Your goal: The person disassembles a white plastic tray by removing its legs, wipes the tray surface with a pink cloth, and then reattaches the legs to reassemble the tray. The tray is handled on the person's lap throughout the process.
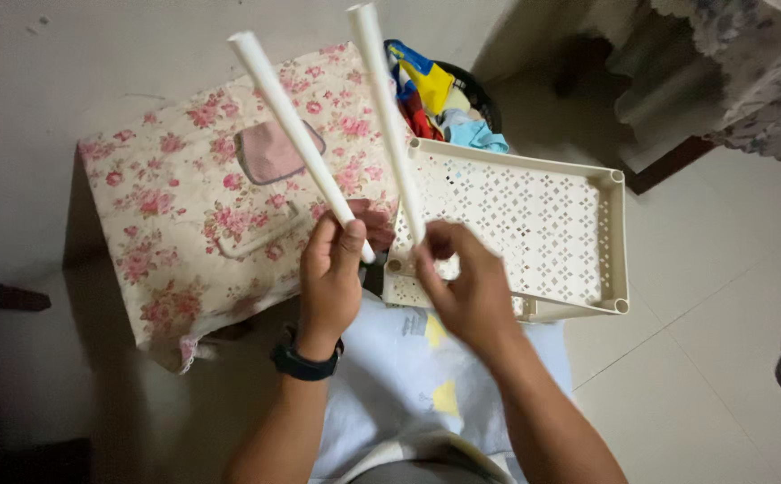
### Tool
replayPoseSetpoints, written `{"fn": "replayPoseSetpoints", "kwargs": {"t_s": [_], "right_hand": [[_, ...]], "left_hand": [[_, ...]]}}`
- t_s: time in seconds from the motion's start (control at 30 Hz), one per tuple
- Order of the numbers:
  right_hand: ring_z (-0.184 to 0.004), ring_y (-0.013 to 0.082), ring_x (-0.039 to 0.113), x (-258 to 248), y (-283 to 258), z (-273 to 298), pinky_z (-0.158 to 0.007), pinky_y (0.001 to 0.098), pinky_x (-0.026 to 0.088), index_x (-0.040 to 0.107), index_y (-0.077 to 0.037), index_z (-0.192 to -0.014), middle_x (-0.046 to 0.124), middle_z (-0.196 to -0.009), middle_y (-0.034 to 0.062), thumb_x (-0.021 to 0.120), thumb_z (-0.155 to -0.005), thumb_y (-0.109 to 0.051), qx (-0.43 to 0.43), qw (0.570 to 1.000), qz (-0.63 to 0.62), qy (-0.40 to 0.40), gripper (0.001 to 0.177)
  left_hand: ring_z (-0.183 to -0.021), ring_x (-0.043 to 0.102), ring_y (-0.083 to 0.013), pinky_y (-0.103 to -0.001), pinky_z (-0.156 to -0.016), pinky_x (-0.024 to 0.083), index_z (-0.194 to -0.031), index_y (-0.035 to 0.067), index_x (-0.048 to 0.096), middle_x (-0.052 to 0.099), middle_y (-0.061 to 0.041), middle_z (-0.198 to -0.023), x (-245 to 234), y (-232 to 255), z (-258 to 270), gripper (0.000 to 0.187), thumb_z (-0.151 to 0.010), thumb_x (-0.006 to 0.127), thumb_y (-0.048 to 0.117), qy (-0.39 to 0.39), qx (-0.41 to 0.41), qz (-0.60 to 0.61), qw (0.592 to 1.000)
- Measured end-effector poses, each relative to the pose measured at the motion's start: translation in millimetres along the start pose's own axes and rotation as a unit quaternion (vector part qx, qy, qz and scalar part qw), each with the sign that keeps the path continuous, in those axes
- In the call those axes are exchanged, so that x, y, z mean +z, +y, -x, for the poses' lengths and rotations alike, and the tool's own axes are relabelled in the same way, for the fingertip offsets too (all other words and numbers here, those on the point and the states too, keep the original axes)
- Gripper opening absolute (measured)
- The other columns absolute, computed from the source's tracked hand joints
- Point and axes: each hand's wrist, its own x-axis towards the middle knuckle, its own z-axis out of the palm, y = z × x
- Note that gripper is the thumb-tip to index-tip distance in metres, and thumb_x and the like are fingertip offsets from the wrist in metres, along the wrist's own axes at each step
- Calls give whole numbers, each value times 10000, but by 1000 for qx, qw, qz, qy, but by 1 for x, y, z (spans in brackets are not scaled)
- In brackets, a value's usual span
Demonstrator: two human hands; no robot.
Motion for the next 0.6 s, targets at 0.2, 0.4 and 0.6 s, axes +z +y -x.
{"fn": "replayPoseSetpoints", "kwargs": {"t_s": [0.2, 0.4, 0.6], "right_hand": [[-761, 175, 717, 46, -21, 40, -715, 318, 589, 645, -12, -1182, 733, -869, 108, 724, -913, -111, 80, 988, -105, -77, 298], [-751, 197, 715, 88, 3, 54, -713, 330, 581, 654, -14, -1172, 738, -851, 113, 709, -936, -121, 149, 971, -110, -150, 265], [-831, 188, 740, 128, 25, 56, -748, 324, 591, 641, -6, -1203, 749, -950, 114, 695, -941, -117, 174, 961, -148, -152, 289]], "left_hand": [[-1050, 721, -165, -343, -962, 573, -1258, 7, 627, 749, -91, -1130, -17, -3, 38, 395, -1099, 471, 332, -17, -70, 49, 996], [-886, 656, -99, -283, -791, 555, -1241, 6, 632, 741, -72, -1096, -53, -44, 65, 356, -1051, 561, 298, 40, -155, -6, 987], [-849, 620, -87, -263, -739, 515, -1255, 12, 640, 730, -63, -1081, -79, -70, 68, 344, -1054, 574, 283, 40, -162, 3, 986]]}}
